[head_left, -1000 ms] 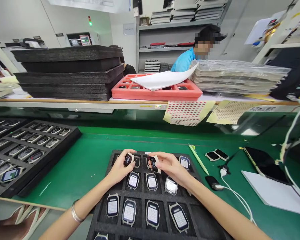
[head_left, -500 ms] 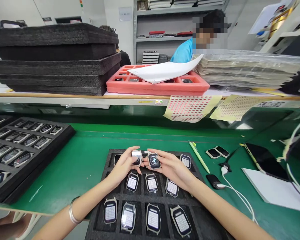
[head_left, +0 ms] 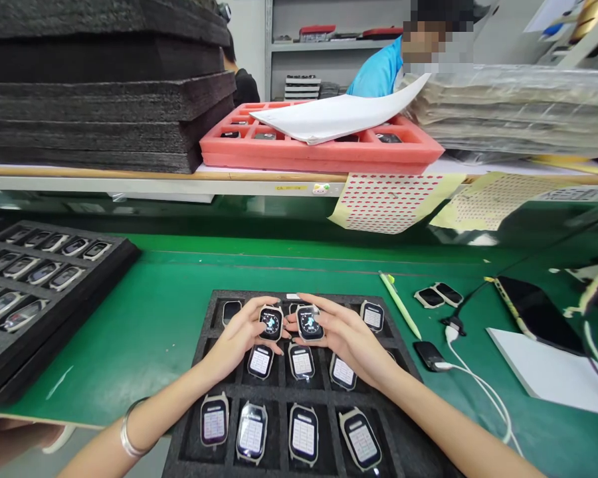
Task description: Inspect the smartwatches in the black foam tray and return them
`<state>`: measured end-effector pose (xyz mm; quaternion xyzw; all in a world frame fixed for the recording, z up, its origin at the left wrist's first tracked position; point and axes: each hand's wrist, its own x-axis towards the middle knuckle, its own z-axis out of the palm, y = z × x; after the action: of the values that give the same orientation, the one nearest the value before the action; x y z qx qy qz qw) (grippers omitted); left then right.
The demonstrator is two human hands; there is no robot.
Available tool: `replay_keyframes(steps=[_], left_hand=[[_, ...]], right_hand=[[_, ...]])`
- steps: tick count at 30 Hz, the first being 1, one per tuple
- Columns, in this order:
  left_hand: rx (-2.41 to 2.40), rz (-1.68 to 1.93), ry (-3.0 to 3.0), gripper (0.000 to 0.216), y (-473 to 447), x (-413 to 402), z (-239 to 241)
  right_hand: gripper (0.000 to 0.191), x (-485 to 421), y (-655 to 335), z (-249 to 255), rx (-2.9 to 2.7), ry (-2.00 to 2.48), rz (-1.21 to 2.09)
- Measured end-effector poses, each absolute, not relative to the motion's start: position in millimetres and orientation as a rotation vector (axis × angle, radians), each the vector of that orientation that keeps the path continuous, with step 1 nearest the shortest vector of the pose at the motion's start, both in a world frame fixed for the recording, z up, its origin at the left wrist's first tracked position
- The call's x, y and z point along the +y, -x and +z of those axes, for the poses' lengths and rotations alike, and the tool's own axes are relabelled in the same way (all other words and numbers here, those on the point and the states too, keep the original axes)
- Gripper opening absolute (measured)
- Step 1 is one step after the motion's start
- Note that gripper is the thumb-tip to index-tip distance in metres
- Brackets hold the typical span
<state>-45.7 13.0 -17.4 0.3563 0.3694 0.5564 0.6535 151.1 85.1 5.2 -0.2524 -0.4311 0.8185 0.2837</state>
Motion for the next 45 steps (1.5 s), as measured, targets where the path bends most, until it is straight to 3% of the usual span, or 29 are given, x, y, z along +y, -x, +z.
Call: replay_keyframes(steps=[16, 21, 23, 25, 28, 32, 38, 45], left_hand=[[0.852, 1.235, -0.974, 0.032, 45, 8, -17], [0.821, 1.279, -0.970, 0.034, 47, 8, -16], [0.790, 1.283, -0.951, 0.037, 48, 7, -15], [0.761, 1.277, -0.937, 0.038, 49, 7, -13], [0.759, 1.280, -0.933, 0.034, 50, 6, -10], [0.807, 1.281, -0.938, 0.025, 50, 6, -6], [0.867, 1.278, -0.928, 0.025, 49, 7, -3], [0.866, 1.289, -0.948, 0.024, 50, 4, -2]], right_hand=[[0.042, 82, -151, 0, -1.447, 0.699, 2.032], [0.069, 78, -152, 3, -1.575, 0.595, 2.054], [0.070, 80, -155, 7, -1.673, 0.605, 2.027], [0.060, 85, -160, 11, -1.875, 0.676, 1.877], [0.043, 101, -172, 14, -2.306, 0.811, 1.304], [0.037, 123, -187, 6, -2.613, 0.897, 0.734], [0.053, 124, -187, 7, -2.738, 0.840, 0.576], [0.027, 113, -156, 14, -2.847, 0.614, 0.550]])
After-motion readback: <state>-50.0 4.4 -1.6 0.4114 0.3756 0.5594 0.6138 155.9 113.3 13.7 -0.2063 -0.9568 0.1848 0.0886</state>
